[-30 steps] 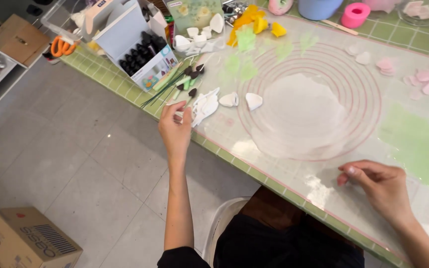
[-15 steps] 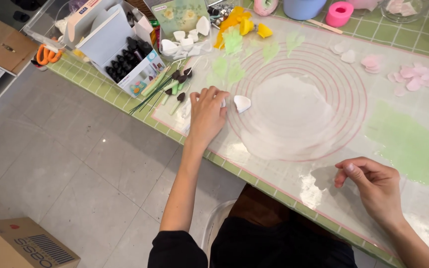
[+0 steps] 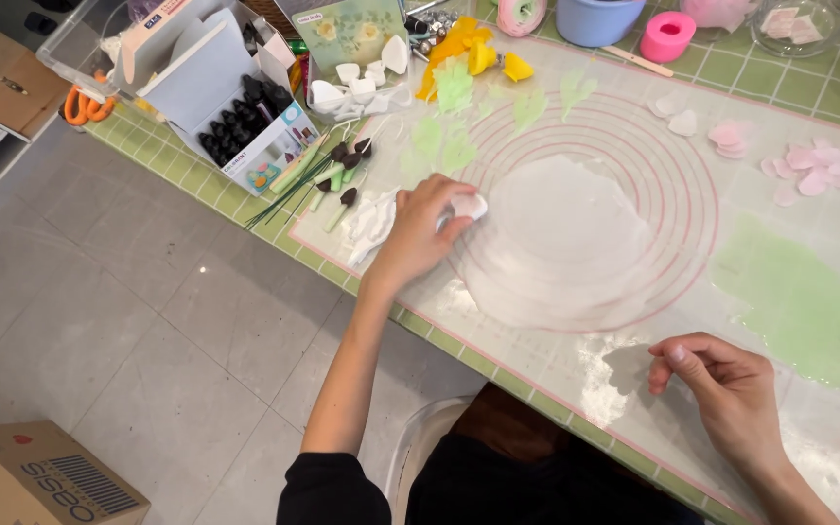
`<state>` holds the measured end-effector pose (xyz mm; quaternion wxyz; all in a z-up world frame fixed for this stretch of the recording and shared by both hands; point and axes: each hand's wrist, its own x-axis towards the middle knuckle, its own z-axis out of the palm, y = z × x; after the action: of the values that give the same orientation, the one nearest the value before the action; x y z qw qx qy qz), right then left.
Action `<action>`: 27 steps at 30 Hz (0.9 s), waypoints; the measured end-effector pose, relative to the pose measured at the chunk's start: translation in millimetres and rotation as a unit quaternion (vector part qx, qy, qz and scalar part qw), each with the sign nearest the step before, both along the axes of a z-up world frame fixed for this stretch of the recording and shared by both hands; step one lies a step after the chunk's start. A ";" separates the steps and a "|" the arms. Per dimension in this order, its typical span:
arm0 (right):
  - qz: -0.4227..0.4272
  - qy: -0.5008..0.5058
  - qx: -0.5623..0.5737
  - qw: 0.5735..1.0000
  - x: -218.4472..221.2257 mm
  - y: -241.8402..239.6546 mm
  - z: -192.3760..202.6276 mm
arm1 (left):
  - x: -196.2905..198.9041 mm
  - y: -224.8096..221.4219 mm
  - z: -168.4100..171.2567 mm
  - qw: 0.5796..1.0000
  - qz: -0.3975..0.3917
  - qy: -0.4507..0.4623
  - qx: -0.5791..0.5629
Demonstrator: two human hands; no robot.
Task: Shaping and assembling wax components for decorative candles on a silicone mat.
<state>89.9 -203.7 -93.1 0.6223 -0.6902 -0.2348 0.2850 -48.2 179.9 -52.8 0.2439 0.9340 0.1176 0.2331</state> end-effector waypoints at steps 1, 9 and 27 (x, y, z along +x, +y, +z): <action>0.000 0.000 -0.001 1.000 -0.1 -0.2 0.6 | -1.5 2.6 4.0 0.997 -0.005 -0.041 -0.072; 0.001 0.000 0.002 1.000 0.4 0.2 -0.7 | -13.7 60.2 -15.7 0.839 -0.067 -0.143 -0.520; -0.055 -0.028 -0.018 0.998 0.0 3.8 4.6 | -13.3 74.3 -21.3 0.958 0.282 -0.045 0.004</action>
<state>89.8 -199.9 -88.6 0.6172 -0.7211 -0.2087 0.2355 -61.5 254.1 -74.1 0.1697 0.8524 0.3641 0.3346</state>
